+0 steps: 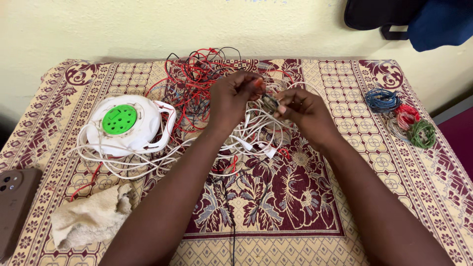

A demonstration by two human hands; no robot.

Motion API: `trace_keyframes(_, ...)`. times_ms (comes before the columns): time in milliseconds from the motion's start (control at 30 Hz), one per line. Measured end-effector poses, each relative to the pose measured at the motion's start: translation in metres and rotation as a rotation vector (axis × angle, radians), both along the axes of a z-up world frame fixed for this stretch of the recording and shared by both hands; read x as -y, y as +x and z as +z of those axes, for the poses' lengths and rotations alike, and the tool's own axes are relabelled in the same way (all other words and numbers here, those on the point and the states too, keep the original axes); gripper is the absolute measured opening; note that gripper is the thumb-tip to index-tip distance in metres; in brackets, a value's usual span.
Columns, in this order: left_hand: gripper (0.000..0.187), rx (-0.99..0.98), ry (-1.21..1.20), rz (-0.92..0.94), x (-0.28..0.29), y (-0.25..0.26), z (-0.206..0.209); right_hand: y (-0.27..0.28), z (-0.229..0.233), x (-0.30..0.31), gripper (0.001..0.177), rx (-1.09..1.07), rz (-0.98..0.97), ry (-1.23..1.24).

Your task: The person untangles a large pile of electrical wires and cables by hand, separating specific sections and winding small lengths together.

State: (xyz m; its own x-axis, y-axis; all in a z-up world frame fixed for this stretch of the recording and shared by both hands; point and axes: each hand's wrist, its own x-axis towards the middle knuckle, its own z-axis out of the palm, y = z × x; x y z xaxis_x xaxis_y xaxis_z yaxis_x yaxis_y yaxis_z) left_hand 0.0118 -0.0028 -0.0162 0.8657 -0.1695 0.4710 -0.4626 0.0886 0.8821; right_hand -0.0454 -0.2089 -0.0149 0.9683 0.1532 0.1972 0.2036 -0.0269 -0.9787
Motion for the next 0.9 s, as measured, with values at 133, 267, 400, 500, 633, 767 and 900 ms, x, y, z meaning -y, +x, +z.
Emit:
trace_keyframes(133, 0.011, -0.074, -0.030, 0.042, 0.003, -0.006, 0.007, -0.013, 0.015, -0.012, 0.027, -0.067, -0.047, -0.223)
trace_keyframes(267, 0.014, -0.091, -0.064, 0.049, 0.006, -0.006, 0.006, -0.009, 0.009, -0.015, 0.019, -0.141, -0.104, -0.199)
trace_keyframes(400, 0.014, -0.103, -0.029, -0.001, 0.005, -0.001, -0.002, -0.001, -0.006, -0.001, 0.015, -0.113, -0.091, -0.094)
trace_keyframes(500, 0.024, -0.111, 0.074, -0.092, 0.000, 0.001, -0.001, 0.004, -0.010, 0.007, 0.009, -0.153, -0.087, 0.043)
trace_keyframes(633, 0.038, -0.105, 0.167, -0.210, 0.002, -0.009, 0.006, 0.004, -0.007, 0.008, 0.005, -0.216, -0.079, 0.194)
trace_keyframes(767, 0.029, 0.005, 0.359, -0.040, 0.006, -0.018, 0.010, 0.003, -0.003, 0.005, 0.004, -0.214, -0.021, 0.313)
trace_keyframes(900, 0.018, 0.024, 0.410, 0.027, 0.004, -0.016, 0.008, 0.002, -0.003, 0.002, 0.005, -0.203, -0.052, 0.261)
